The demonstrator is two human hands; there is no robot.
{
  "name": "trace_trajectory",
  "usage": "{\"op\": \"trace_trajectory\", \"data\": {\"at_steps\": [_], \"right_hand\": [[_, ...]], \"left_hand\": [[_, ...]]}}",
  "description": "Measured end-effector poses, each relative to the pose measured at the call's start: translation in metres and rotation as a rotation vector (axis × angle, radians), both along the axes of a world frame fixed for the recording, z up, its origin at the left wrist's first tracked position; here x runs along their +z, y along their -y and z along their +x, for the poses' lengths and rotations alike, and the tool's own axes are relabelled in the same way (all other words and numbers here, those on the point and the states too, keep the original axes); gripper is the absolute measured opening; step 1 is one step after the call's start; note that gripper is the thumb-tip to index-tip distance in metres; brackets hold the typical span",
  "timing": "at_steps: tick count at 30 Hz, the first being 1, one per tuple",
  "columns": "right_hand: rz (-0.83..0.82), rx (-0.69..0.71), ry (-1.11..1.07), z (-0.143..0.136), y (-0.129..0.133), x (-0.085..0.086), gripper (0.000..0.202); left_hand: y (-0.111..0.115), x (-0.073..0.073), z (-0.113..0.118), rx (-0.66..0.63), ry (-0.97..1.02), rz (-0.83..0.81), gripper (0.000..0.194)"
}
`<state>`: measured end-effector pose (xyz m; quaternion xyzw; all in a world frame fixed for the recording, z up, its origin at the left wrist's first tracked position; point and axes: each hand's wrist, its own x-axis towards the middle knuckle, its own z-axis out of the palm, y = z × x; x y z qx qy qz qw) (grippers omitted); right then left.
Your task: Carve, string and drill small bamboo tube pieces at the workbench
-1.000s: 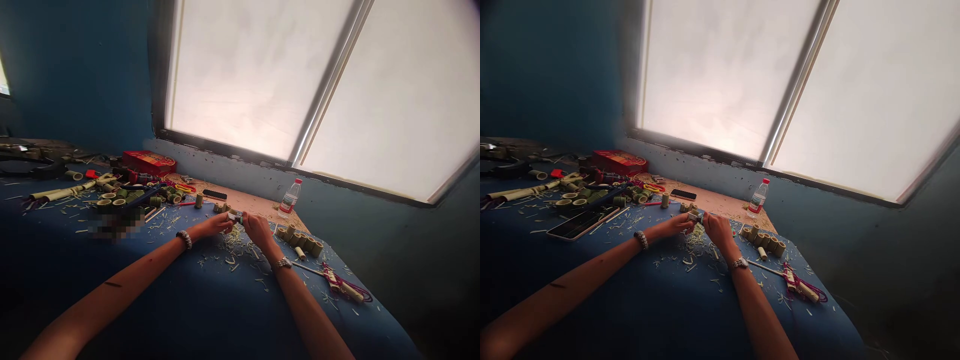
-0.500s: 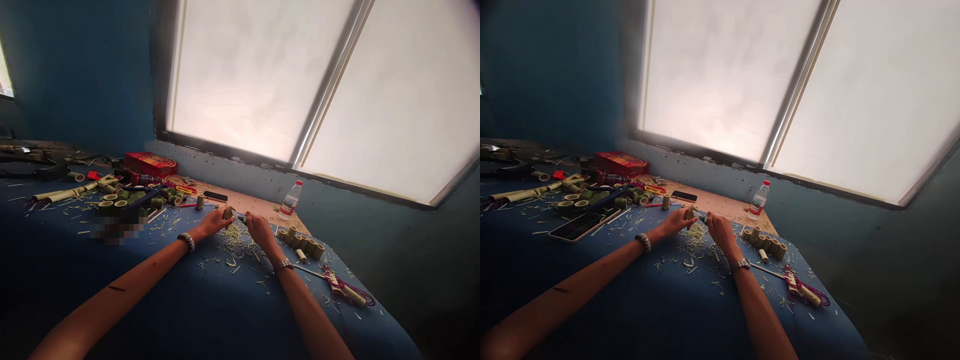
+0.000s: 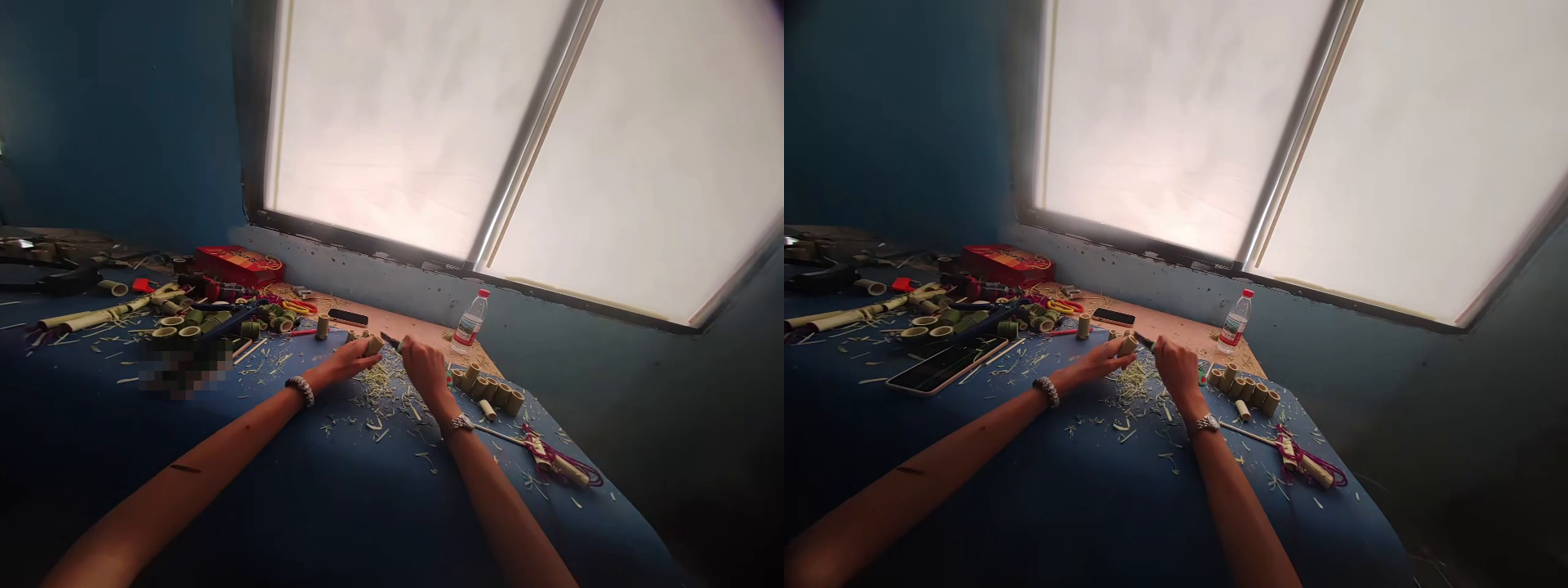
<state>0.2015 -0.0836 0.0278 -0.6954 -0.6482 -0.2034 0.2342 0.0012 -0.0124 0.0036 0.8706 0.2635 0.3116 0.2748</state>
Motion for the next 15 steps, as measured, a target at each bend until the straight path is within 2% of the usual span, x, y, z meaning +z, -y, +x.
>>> {"op": "trace_trajectory", "data": {"at_steps": [2, 4, 8, 12, 15], "right_hand": [[0.034, -0.144, -0.102, 0.015, -0.002, 0.003, 0.047], [0.061, -0.191, -0.168, 0.027, -0.002, 0.003, 0.049], [0.074, -0.046, -0.207, 0.026, -0.004, -0.006, 0.048], [0.066, 0.141, -0.257, 0.005, -0.008, -0.015, 0.053], [0.031, 0.269, -0.278, -0.003, -0.01, -0.019, 0.057]], "left_hand": [[0.002, 0.0, -0.002, 0.001, -0.003, -0.004, 0.034], [0.004, 0.002, -0.003, -0.014, 0.006, -0.025, 0.036], [0.006, 0.006, -0.002, 0.012, 0.017, 0.002, 0.04], [0.003, 0.003, -0.001, 0.083, 0.005, 0.177, 0.026], [0.001, -0.001, -0.001, 0.138, -0.001, 0.3, 0.023]]}}
